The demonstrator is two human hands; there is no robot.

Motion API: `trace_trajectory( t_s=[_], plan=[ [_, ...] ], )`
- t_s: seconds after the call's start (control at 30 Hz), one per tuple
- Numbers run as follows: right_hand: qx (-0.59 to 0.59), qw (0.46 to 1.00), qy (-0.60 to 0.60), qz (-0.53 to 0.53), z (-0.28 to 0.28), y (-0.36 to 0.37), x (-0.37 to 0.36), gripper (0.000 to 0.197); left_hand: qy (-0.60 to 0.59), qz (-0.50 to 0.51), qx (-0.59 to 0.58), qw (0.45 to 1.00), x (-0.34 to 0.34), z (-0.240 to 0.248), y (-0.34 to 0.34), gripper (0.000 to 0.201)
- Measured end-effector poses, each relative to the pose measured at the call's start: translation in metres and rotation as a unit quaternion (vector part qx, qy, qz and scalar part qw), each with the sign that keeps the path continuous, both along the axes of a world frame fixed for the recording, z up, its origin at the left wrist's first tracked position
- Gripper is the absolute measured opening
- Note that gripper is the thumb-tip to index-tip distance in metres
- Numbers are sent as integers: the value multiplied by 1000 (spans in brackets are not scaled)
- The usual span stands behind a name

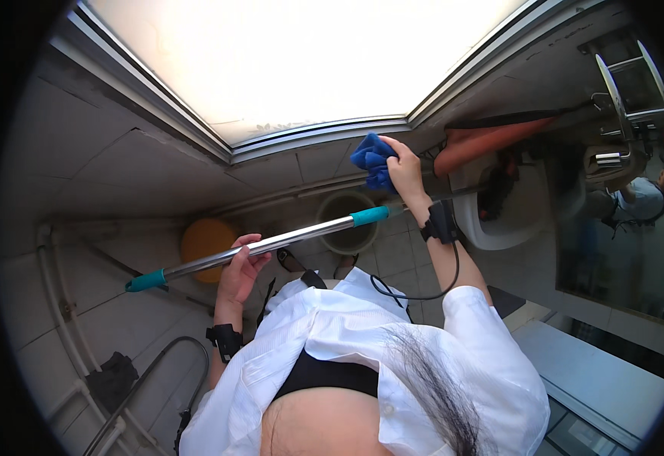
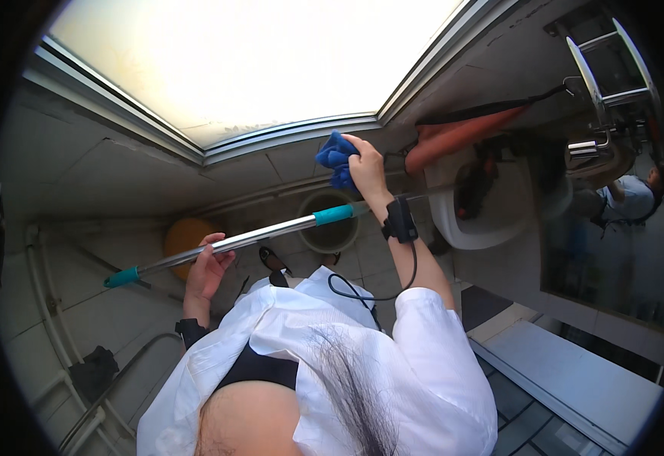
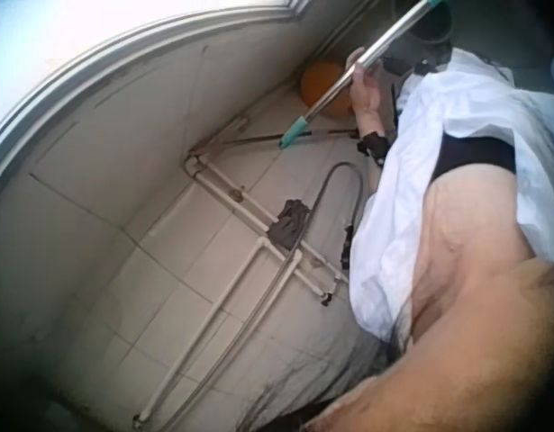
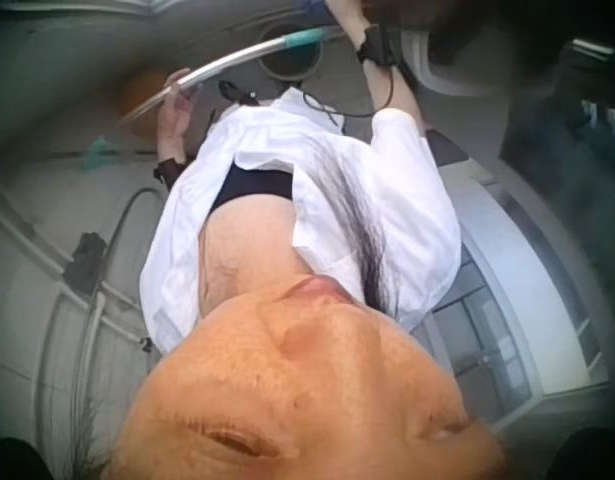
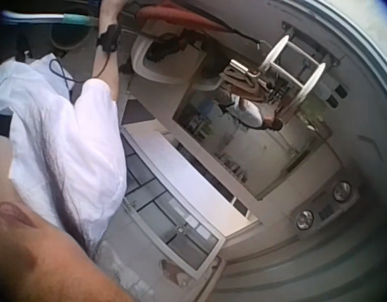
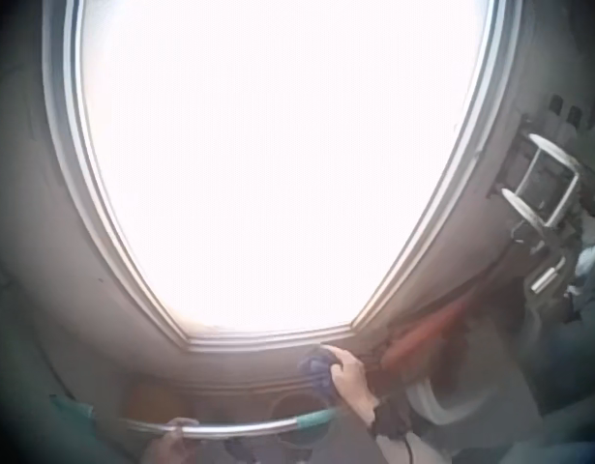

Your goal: Cleaning various surfaces and items in a bathroom including a mirror, shelf objects, and a window.

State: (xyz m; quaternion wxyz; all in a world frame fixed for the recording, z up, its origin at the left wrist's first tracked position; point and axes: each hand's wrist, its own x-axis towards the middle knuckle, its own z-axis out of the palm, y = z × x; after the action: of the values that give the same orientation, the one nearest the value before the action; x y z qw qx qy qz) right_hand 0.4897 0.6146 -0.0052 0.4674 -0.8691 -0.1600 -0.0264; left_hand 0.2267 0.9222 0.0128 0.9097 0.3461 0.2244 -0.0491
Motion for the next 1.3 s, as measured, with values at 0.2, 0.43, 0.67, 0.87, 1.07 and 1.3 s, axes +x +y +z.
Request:
trace_trajectory(
  t_s=[0.2,0.43,0.67,0.87,1.07,1.3],
  plan=[
    [-236,948,-154,-149,56,-174,-81,39,-48,34,38,998,36,26,3,32],
    [-582,758,-105,274,-82,-290,-93,30,-118,30,133,984,66,90,-12,38],
    [-695,682,-83,213,-164,-253,17,30,-142,57,212,965,64,126,-33,41],
    [-218,976,-4,-26,-156,-222,40,29,-135,76,215,964,66,132,-33,42],
    [-750,595,-91,273,-121,-255,-42,32,-126,85,184,971,73,131,-27,40],
    [-695,623,-80,349,-119,-286,-68,26,-144,76,144,976,72,123,-19,38]
  ],
)
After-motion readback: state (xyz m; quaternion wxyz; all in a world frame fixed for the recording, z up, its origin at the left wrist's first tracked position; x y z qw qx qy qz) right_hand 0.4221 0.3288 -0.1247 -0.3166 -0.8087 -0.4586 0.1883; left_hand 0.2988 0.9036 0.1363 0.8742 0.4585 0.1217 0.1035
